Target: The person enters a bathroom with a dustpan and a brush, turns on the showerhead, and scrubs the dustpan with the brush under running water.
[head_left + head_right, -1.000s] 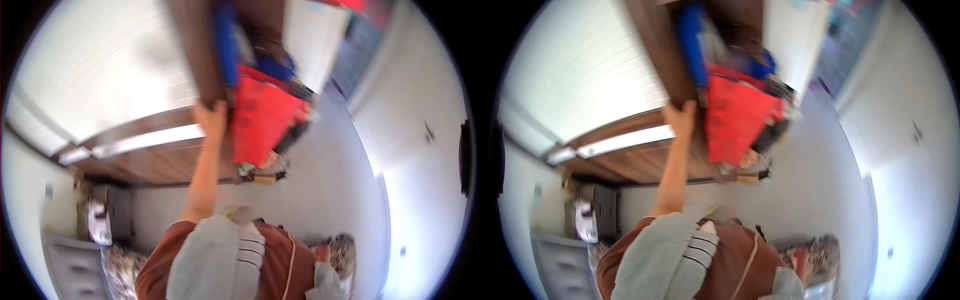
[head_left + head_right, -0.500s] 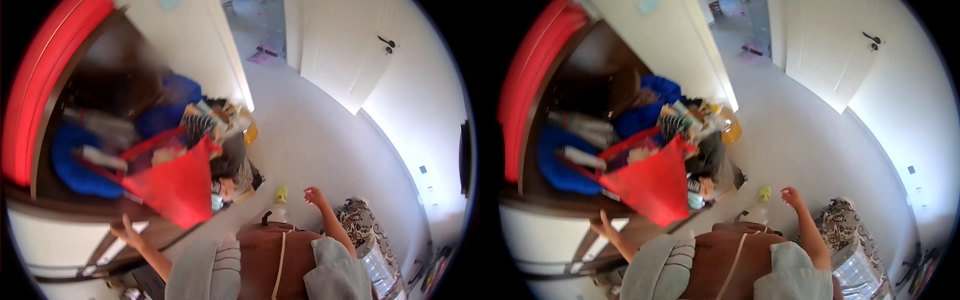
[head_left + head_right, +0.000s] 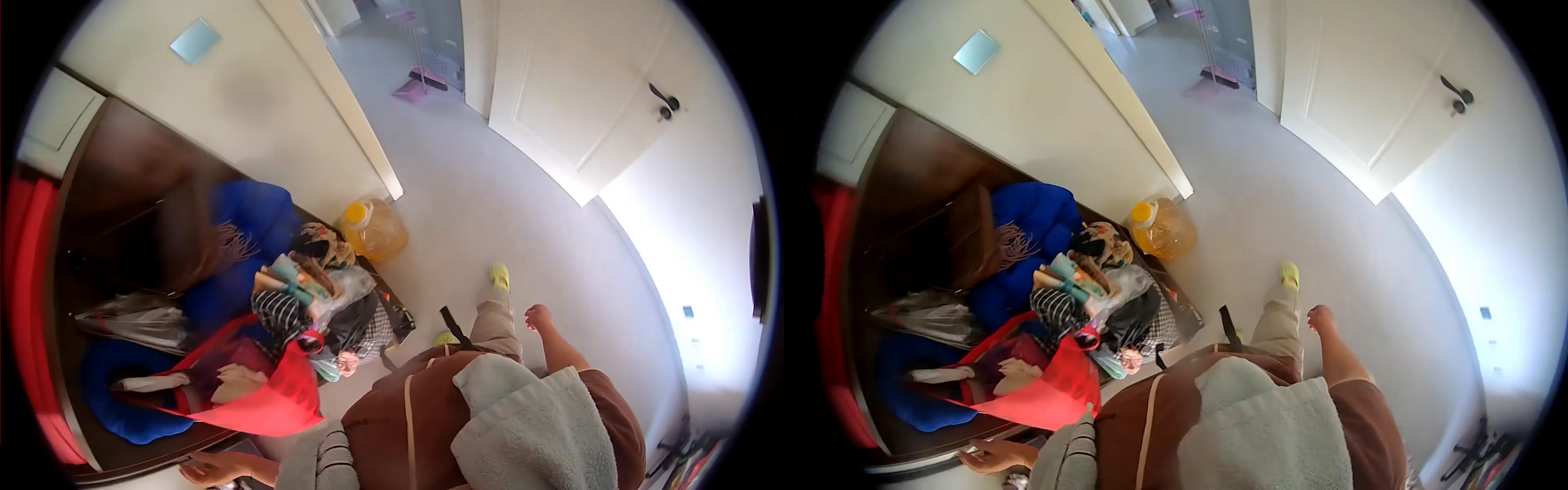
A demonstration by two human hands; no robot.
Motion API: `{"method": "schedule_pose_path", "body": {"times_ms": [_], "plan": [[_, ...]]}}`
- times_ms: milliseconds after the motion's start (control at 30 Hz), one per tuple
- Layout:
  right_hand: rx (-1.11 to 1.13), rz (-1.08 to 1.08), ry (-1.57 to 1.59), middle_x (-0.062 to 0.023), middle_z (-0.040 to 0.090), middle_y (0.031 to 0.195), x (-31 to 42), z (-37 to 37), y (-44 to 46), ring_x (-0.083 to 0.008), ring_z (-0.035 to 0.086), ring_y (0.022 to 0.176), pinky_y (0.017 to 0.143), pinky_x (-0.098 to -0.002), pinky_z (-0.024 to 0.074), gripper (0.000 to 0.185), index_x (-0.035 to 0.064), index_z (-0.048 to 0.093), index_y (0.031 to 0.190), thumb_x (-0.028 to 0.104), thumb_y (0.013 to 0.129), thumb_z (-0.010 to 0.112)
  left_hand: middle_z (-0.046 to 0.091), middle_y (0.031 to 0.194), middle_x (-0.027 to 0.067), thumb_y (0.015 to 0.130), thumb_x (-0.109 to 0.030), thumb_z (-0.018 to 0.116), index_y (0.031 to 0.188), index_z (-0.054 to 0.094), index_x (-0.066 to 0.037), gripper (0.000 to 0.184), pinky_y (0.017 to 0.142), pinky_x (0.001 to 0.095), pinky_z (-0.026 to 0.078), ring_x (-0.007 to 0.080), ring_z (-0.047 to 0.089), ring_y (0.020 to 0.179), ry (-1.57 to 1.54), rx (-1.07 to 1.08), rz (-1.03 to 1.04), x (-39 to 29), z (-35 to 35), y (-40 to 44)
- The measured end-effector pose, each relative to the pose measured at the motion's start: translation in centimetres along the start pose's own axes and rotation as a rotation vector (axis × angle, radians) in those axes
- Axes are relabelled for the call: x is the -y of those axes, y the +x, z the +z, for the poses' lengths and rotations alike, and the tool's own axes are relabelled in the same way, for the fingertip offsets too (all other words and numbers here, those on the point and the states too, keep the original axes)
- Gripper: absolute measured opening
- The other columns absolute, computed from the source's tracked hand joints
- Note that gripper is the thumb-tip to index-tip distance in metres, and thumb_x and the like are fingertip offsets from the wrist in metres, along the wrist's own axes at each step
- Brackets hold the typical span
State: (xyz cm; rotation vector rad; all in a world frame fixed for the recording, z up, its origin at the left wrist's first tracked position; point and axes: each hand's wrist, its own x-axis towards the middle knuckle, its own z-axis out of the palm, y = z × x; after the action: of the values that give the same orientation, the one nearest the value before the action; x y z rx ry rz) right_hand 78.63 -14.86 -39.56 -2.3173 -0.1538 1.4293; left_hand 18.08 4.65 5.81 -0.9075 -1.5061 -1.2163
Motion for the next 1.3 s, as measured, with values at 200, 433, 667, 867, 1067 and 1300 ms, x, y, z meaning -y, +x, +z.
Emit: {"method": "schedule_pose_path", "body": {"times_ms": [200,433,667,867,1067,1300], "plan": [[0.017,-0.229,-0.013,-0.0107,0.057,0.061,11.8,-9.1,7.5,-0.0172,0.055,0.045,0.038,-0.0296,0.0431,0.017,0.0024,0.056,0.087,0.016,0.078,0.052,0.056,0.1,0.0136,0.079,-0.015,0.062,0.098,0.055,-0.001,0.024,0.077,0.035,0.046,0.0279,0.056,0.087,-0.568,0.658,0.466,-25.5,3.3,-8.5],[0.012,-0.248,0.311,-0.0092,0.059,0.071,22.6,-21.7,11.8,-0.0134,0.056,0.054,0.047,-0.0249,0.0468,0.018,0.003,0.057,0.093,0.015,0.082,0.051,0.056,0.1,0.0145,0.076,-0.015,0.058,0.103,0.051,-0.004,0.03,0.076,0.0383,0.046,0.0313,0.055,0.089,-0.758,1.738,0.537,-52.9,9.7,-16.6],[-0.026,-0.098,0.032,-0.0106,0.058,0.062,23.6,-26.0,16.8,-0.0226,0.056,0.056,0.046,-0.0351,0.0424,0.004,0.0079,0.057,0.062,0.011,0.063,0.055,0.058,0.095,0.0115,0.075,-0.01,0.057,0.106,0.054,-0.007,0.031,0.075,0.0366,0.045,0.0304,0.055,0.089,-0.612,1.704,0.678,-58.9,18.5,-23.3],[-0.151,-1.045,-0.701,-0.0087,0.053,0.055,33.1,-28.7,24.4,-0.019,0.055,0.051,0.044,-0.0342,0.0415,0.014,0.0048,0.055,0.056,0.013,0.066,0.059,0.06,0.092,0.0126,0.076,-0.004,0.054,0.094,0.059,-0.006,0.019,0.07,0.0352,0.047,0.0302,0.057,0.082,-0.885,1.386,0.313,-69.2,31.6,-27.9],[-0.069,-0.161,0.238,-0.0036,0.057,0.069,56.0,-29.3,30.2,-0.0105,0.055,0.06,0.051,-0.0223,0.0442,0.017,0.0054,0.058,0.094,0.015,0.081,0.056,0.061,0.083,0.0129,0.085,-0.016,0.052,0.094,0.056,-0.006,0.014,0.061,0.0345,0.047,0.0305,0.059,0.074,-0.886,1.568,0.34,-79.2,45.1,-30.7],[-0.028,-0.4,0.034,-0.0027,0.059,0.077,76.9,-27.7,38.4,-0.0104,0.055,0.066,0.056,-0.0238,0.0449,0.02,0.0088,0.059,0.098,0.017,0.08,0.056,0.053,0.066,0.0111,0.08,-0.019,0.06,0.072,0.051,-0.004,0.019,0.052,0.0365,0.041,0.0294,0.052,0.057,-0.731,1.579,0.359,-83.9,55.9,-32.0]]}}
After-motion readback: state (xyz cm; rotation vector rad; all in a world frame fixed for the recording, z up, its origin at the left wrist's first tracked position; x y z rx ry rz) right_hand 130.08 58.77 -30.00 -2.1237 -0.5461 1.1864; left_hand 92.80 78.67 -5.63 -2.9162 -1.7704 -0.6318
